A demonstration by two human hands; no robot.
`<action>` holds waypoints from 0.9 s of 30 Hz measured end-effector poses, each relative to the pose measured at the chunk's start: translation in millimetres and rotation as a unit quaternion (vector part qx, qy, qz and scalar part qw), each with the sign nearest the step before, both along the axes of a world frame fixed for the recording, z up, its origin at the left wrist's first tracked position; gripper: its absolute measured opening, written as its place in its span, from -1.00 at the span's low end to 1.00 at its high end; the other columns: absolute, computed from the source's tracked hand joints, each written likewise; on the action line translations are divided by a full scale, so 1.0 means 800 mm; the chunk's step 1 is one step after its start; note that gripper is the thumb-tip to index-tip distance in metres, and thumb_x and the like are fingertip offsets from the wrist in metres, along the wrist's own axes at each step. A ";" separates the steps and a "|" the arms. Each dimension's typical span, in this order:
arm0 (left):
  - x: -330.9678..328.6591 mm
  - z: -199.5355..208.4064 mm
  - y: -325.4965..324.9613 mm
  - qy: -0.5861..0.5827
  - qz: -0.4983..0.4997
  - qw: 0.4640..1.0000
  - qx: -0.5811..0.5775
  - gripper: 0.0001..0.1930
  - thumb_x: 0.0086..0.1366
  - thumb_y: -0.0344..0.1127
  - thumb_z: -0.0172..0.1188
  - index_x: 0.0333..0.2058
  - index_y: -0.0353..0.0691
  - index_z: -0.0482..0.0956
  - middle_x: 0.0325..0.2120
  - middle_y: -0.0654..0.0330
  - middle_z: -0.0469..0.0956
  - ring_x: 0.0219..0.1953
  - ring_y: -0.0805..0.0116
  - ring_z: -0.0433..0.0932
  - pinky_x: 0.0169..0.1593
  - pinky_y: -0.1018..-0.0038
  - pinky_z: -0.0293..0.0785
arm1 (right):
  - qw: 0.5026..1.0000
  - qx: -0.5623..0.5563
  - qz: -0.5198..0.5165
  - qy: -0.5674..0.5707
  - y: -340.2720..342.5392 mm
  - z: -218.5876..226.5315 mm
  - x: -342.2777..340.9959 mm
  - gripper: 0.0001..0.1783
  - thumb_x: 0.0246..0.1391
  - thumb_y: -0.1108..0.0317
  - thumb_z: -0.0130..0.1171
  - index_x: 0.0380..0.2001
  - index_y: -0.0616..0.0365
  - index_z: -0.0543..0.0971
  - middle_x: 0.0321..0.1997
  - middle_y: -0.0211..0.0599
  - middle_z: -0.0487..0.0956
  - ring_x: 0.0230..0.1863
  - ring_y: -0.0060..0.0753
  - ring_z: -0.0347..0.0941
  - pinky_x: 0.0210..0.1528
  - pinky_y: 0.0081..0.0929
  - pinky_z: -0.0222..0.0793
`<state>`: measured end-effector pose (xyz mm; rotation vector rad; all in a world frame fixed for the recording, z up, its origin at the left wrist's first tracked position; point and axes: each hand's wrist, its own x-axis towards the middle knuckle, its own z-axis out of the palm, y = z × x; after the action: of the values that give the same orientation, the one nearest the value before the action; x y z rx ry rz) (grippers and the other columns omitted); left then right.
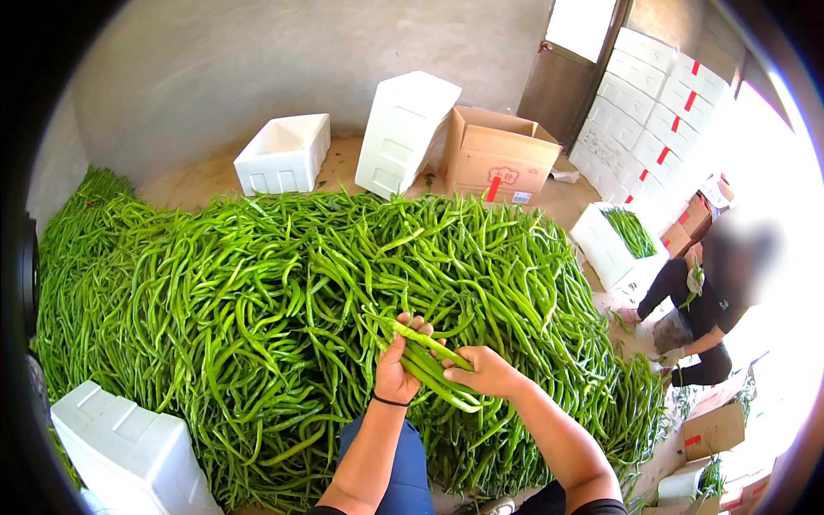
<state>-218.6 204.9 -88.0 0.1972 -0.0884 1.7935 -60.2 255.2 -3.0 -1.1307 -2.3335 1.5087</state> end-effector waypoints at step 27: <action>-0.005 0.005 -0.014 0.097 -0.096 0.984 -0.114 -0.84 0.23 -0.35 0.18 -0.24 -0.09 0.41 -0.36 0.25 0.43 -0.28 0.33 0.47 -0.04 0.21 0.46 | 0.995 -0.056 -0.005 -0.085 -0.010 -0.051 0.016 -0.59 0.22 0.08 -0.06 -0.49 0.23 0.44 -0.49 -0.09 0.50 -0.41 -0.16 0.43 -0.28 -0.25 0.33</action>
<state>-222.2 193.9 -84.0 0.1907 0.2292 1.5689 -47.6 247.3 -44.1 -1.3455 -2.3709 1.6176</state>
